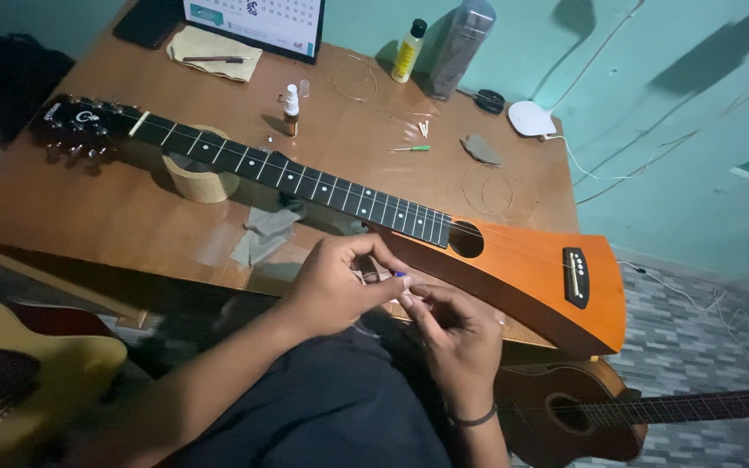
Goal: The person changes the strings on an acoustic guitar. They begin by adjusting the tuning pegs on the headstock, then use a small tool to work on the bridge area. The person then handles a new guitar string, threading it through the bridge and winding it onto the tuning pegs.
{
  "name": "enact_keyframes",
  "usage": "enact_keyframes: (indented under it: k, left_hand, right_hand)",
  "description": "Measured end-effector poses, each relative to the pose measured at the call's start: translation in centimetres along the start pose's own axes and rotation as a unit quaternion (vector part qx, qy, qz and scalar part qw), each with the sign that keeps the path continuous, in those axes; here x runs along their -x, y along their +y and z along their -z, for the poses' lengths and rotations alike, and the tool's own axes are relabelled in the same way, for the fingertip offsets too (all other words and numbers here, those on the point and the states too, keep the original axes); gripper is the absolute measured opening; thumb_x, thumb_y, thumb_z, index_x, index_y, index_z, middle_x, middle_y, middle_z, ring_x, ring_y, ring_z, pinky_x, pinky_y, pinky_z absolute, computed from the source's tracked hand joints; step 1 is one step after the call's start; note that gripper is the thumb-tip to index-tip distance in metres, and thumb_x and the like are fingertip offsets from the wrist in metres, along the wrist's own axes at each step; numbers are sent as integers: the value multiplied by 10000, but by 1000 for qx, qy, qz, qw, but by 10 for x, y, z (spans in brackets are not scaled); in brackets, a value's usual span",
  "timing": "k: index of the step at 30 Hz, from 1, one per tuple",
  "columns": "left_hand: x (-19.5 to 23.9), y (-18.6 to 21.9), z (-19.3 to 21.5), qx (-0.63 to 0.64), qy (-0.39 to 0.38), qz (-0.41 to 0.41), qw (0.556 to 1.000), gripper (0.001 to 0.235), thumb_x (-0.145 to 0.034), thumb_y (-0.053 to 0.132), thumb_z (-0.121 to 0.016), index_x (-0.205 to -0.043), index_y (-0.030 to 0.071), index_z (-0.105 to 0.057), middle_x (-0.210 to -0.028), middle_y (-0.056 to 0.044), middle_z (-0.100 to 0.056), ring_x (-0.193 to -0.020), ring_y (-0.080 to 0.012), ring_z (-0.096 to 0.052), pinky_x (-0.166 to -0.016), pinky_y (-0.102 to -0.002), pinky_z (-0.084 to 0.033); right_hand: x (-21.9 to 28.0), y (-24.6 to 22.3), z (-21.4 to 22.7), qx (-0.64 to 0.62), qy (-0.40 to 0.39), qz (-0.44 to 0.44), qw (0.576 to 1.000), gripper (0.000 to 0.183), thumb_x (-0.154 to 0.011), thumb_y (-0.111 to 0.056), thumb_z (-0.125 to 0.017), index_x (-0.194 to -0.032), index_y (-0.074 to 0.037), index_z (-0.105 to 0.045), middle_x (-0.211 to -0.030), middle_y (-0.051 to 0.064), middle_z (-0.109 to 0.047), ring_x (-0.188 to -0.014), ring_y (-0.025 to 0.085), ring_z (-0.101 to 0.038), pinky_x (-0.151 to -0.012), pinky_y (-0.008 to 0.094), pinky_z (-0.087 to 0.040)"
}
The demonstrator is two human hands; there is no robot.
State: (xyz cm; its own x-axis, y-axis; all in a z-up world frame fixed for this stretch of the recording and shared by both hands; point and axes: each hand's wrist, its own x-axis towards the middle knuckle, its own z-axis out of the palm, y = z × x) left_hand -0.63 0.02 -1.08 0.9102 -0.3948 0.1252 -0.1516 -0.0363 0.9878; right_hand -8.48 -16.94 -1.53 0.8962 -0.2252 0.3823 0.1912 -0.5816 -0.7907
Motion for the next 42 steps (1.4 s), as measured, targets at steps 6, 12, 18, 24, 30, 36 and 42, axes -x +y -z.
enact_keyframes:
  k: [6,12,18,24,30,36,42]
  left_hand:
    - [-4,0,-3,110,3,77,991,133,-841,164,-830,-929,88,-767,-840,-26,-773,-702,-83,-682,-612,-217,-550]
    - [-8,-16,-4,254,-76,127,956,164,-857,125,-804,-971,32,-731,-868,-96,-722,-715,-167,-691,-592,-280,-588]
    - [-9,-22,-5,272,-63,182,943,132,-862,120,-817,-932,64,-720,-844,-55,-675,-447,-50,-322,-374,-219,-207]
    - [-8,-11,-1,226,-61,181,955,176,-830,136,-832,-934,36,-732,-886,-103,-729,-466,-88,-429,-371,-232,-307]
    - [-7,-13,-3,256,-63,65,962,254,-788,73,-870,-968,-56,-746,-807,-121,-660,-803,-298,-747,-541,-180,-528]
    - [-6,-8,3,193,-83,53,976,252,-770,89,-886,-966,-21,-773,-855,-144,-715,-934,-211,-705,-679,-251,-566]
    - [-5,5,12,89,-45,9,995,184,-794,92,-859,-951,27,-790,-791,-118,-736,-751,-144,-710,-635,-255,-545]
  right_hand:
    - [5,19,-1,-34,-62,22,997,289,-962,-119,-649,-1226,-20,-714,-1207,170,-762,-1117,244,-763,-973,327,-634]
    - [2,50,4,88,0,215,973,327,-846,-191,-865,-1154,-244,-766,-1230,133,-559,-1126,284,-620,-924,355,-542]
    - [-4,43,-2,48,78,226,970,239,-851,15,-820,-1076,-21,-746,-935,133,-717,-805,196,-689,-693,266,-597]
    - [-2,30,-15,-215,107,-58,969,354,-893,-22,-759,-905,-100,-414,-771,77,-526,-771,197,-721,-663,317,-672]
    - [-6,39,-16,-315,76,-213,922,113,-857,46,-762,-939,57,-685,-625,209,-655,-499,216,-657,-454,304,-563]
    - [0,67,-16,-426,60,-227,873,176,-812,29,-786,-976,56,-729,-816,208,-706,-626,249,-689,-536,308,-584]
    - [-9,33,13,-264,10,-180,948,268,-876,-69,-731,-1111,58,-748,-945,195,-784,-852,215,-755,-735,316,-622]
